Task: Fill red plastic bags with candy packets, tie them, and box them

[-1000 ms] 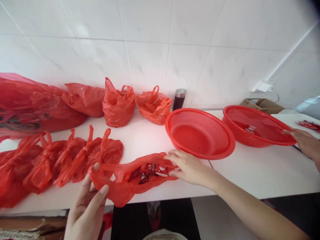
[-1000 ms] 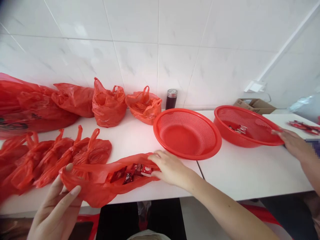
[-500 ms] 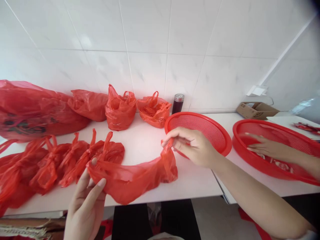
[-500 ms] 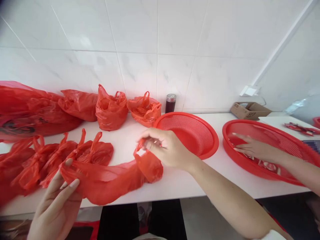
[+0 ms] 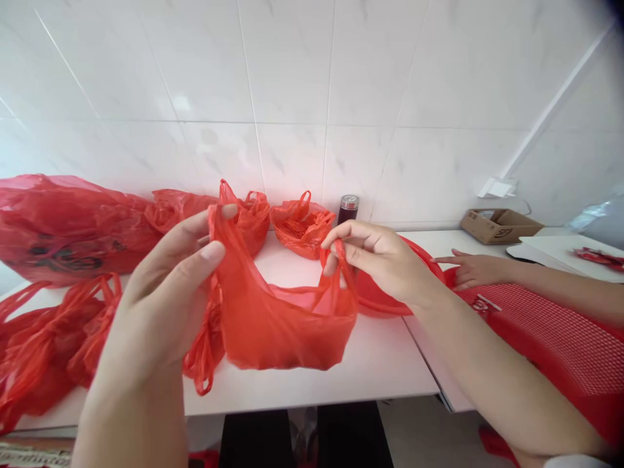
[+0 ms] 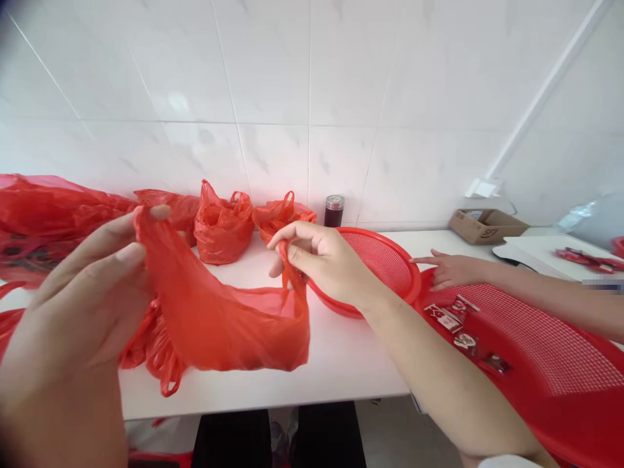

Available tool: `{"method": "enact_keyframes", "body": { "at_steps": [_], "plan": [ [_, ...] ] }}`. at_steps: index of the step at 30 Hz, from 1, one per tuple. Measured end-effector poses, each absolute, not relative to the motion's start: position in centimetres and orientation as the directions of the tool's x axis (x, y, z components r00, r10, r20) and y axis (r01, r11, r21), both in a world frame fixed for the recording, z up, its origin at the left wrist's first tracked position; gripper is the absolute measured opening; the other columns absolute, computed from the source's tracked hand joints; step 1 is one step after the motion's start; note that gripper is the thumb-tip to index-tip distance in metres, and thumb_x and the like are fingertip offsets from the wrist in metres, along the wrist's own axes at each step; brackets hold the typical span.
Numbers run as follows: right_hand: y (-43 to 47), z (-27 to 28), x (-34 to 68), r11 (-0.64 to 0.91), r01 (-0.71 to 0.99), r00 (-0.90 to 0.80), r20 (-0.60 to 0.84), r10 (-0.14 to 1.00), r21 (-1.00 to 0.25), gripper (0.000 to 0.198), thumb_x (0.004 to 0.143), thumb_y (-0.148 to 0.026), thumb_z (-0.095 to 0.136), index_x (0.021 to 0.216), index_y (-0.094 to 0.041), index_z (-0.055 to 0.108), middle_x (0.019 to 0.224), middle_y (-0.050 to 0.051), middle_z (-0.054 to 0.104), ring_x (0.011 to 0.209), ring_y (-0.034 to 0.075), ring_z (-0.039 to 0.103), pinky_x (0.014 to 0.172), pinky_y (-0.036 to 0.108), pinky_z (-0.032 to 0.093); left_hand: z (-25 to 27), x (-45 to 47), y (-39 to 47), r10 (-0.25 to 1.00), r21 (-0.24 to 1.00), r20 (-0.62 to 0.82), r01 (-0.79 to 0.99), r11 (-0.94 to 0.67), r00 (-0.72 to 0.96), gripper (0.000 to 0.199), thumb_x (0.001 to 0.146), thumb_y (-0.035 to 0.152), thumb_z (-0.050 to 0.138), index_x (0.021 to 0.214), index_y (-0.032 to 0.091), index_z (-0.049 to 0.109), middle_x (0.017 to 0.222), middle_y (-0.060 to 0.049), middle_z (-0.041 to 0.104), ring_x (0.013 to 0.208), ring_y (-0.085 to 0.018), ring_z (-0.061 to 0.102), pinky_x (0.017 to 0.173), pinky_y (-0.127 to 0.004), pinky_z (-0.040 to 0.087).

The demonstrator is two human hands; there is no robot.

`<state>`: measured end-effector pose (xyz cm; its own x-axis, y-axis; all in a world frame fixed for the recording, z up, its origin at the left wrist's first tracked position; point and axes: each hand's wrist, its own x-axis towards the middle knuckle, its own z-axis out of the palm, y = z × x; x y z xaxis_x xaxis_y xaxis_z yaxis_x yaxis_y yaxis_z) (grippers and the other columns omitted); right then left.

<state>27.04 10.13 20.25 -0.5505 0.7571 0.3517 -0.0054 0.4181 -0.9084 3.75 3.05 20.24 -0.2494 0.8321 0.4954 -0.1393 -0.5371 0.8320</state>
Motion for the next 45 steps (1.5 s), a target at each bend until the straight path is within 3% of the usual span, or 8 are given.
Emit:
{"method": "enact_keyframes", "body": {
  "at_steps": [5, 9, 14, 18, 24, 30, 40, 45],
  "plan": [
    [10.1, 21.7, 25.4, 0.455, -0.028, -0.646, 0.364, 0.671, -0.89, 0.012, 0.092, -0.024, 0.052, 0.096, -0.021, 0.063, 0.071, -0.002, 0.066, 0.059, 0.009, 0.061, 0.054, 0.022, 0.048, 20.9, 3.7, 5.7, 0.957, 0.967, 0.229, 0.072, -0.245, 0.178, 0.061, 0.076, 0.027, 0.072, 0.134, 0.025, 0.054, 0.082, -0.002, 0.069, 0.057, -0.013, 0.062, 0.055, -0.025, 0.051],
    [10.2, 22.1, 22.9, 0.498, -0.064, -0.69, 0.399, 0.604, -0.865, 0.015, 0.09, -0.018, 0.049, 0.095, -0.02, 0.062, 0.072, -0.003, 0.063, 0.062, 0.008, 0.059, 0.058, 0.022, 0.048, 20.4, 4.9, 6.9, 0.939, 0.909, 0.01, 0.387, -0.152, 0.345, 0.023, 0.069, 0.029, 0.077, 0.09, 0.021, 0.072, 0.058, 0.004, 0.056, 0.048, -0.012, 0.051, 0.044, -0.021, 0.039],
    [11.0, 19.6, 22.2, 0.619, 0.083, -0.524, 0.494, 0.694, -0.781, 0.027, 0.088, -0.023, 0.055, 0.115, -0.028, 0.055, 0.091, -0.002, 0.062, 0.079, 0.012, 0.059, 0.071, 0.028, 0.05, 19.2, 5.2, 8.0, 0.95, 0.952, -0.135, 0.302, 0.045, 0.282, 0.034, 0.083, 0.052, 0.058, 0.071, 0.02, 0.061, 0.05, 0.007, 0.034, 0.044, -0.009, 0.031, 0.042, -0.022, 0.032],
    [11.3, 16.1, 23.4, 0.536, 0.127, -0.538, 0.396, 0.744, -0.835, 0.017, 0.086, -0.032, 0.062, 0.1, -0.025, 0.056, 0.09, -0.001, 0.06, 0.081, 0.013, 0.058, 0.073, 0.031, 0.05, 17.5, 4.6, 9.1, 0.94, 0.975, -0.194, 0.162, 0.153, 0.28, 0.042, 0.084, 0.059, 0.053, 0.069, 0.02, 0.055, 0.049, 0.011, 0.021, 0.042, -0.007, 0.02, 0.046, -0.021, 0.034],
    [8.0, 15.0, 24.8, 0.585, 0.035, -0.488, 0.498, 0.717, -0.81, 0.002, 0.091, -0.024, 0.053, 0.088, -0.023, 0.054, 0.084, -0.002, 0.06, 0.078, 0.012, 0.058, 0.076, 0.029, 0.05, 16.3, 4.5, 9.4, 0.935, 0.989, -0.1, 0.141, 0.055, 0.341, 0.039, 0.089, 0.052, 0.049, 0.077, 0.017, 0.063, 0.06, -0.002, 0.059, 0.051, -0.013, 0.047, 0.057, -0.028, 0.042],
    [9.8, 13.7, 23.6, 0.619, 0.074, -0.425, 0.537, 0.728, -0.782, 0.013, 0.089, -0.029, 0.058, 0.101, -0.026, 0.056, 0.101, 0.001, 0.063, 0.097, 0.016, 0.06, 0.088, 0.034, 0.048, 17.3, 4.6, 8.3, 0.904, 0.968, -0.086, 0.25, -0.024, 0.418, 0.035, 0.087, 0.048, 0.054, 0.069, 0.019, 0.059, 0.059, 0.002, 0.052, 0.053, -0.012, 0.043, 0.054, -0.025, 0.035],
    [7.6, 13.4, 22.9, 0.753, 0.14, -0.443, 0.64, 0.628, -0.643, 0.001, 0.089, -0.026, 0.058, 0.088, -0.025, 0.059, 0.085, 0.001, 0.065, 0.083, 0.017, 0.06, 0.082, 0.034, 0.047, 17.0, 3.7, 8.3, 0.88, 0.959, -0.055, 0.271, -0.086, 0.473, 0.02, 0.089, 0.031, 0.053, 0.085, 0.017, 0.067, 0.073, 0.0, 0.06, 0.067, -0.013, 0.053, 0.066, -0.026, 0.043],
    [11.0, 11.8, 22.2, 0.518, -0.021, -0.409, 0.48, 0.776, -0.855, 0.028, 0.098, -0.04, 0.042, 0.118, -0.025, 0.057, 0.091, 0.002, 0.063, 0.091, 0.016, 0.061, 0.086, 0.033, 0.047, 16.1, 4.2, 8.0, 0.89, 0.725, 0.097, 0.581, -0.37, 0.446, 0.028, 0.071, 0.002, 0.045, 0.074, 0.019, 0.066, 0.066, 0.003, 0.059, 0.061, -0.01, 0.05, 0.058, -0.022, 0.038]
  ]
}}
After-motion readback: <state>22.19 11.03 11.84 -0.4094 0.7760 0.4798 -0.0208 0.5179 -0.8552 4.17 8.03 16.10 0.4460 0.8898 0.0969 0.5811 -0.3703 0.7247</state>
